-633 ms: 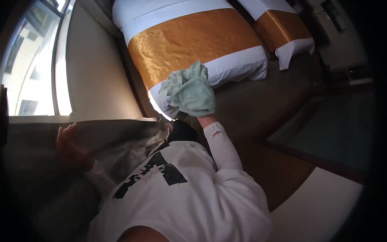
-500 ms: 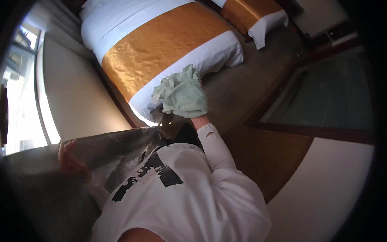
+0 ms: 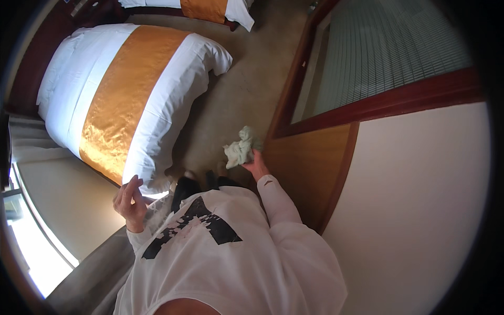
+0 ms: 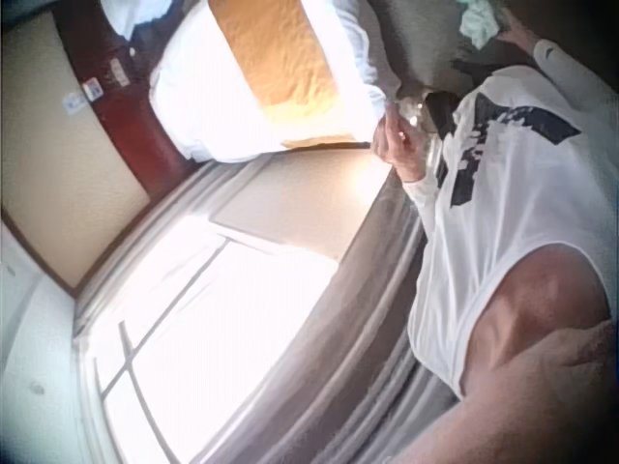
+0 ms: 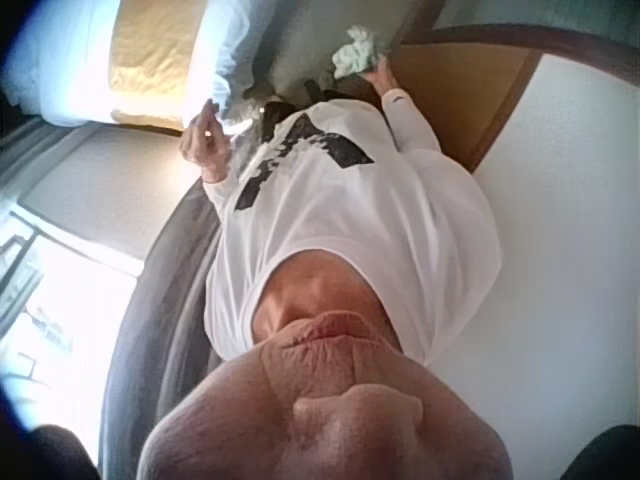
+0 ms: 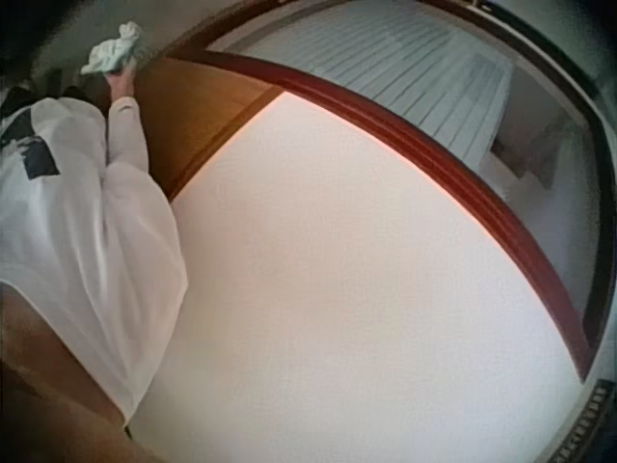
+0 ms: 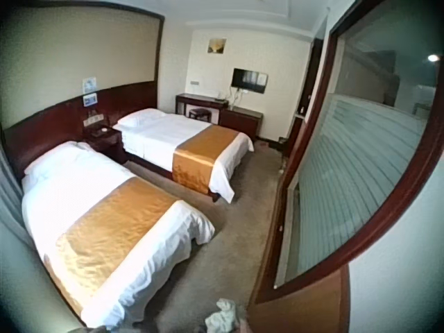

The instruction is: The person wipes a desk, a headboard, a nightstand, a window sill, and a counter with a cloth. The person then washes the cloth under running water in a bathroom sink and wipes a shelf.

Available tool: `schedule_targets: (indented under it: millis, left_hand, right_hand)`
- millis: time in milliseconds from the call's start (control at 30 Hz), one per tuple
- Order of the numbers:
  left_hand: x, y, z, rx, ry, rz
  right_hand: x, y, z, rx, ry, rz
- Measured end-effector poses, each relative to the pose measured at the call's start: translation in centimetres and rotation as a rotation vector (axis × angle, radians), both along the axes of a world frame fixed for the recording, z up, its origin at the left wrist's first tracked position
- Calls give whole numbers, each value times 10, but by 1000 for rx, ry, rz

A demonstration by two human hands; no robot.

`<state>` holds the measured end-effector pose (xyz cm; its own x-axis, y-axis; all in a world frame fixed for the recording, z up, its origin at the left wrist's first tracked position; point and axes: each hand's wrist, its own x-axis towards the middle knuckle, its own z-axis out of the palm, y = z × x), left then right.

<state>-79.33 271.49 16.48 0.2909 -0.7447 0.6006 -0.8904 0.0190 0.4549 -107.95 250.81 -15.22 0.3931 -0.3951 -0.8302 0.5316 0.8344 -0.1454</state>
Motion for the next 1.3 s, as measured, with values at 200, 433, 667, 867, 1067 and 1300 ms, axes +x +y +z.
schedule_targets:
  millis: [200,433,667,867,1067,1300]
  left_hand:
    - [-13,-96,-29,165,123,-95]
    - [17,-238,-121,441,340,-104]
    - [83,-387,-242,814,387,-53]
    - [115,-510,-262,1087,887,105]
    - [146,-627,-352,1178,840,210]
    - [60,-849,-432,1155,1185,506]
  right_hand:
    - [-49,-58,-41,137,200,-9]
    - [-54,-175,-65,-228,604,378]
    - [-102,-309,-137,-481,1079,987]
    - [-129,-314,-163,216,709,106]
    - [-179,-328,-327,186,807,861]
    - [-251,-456,-516,-187,1072,1339]
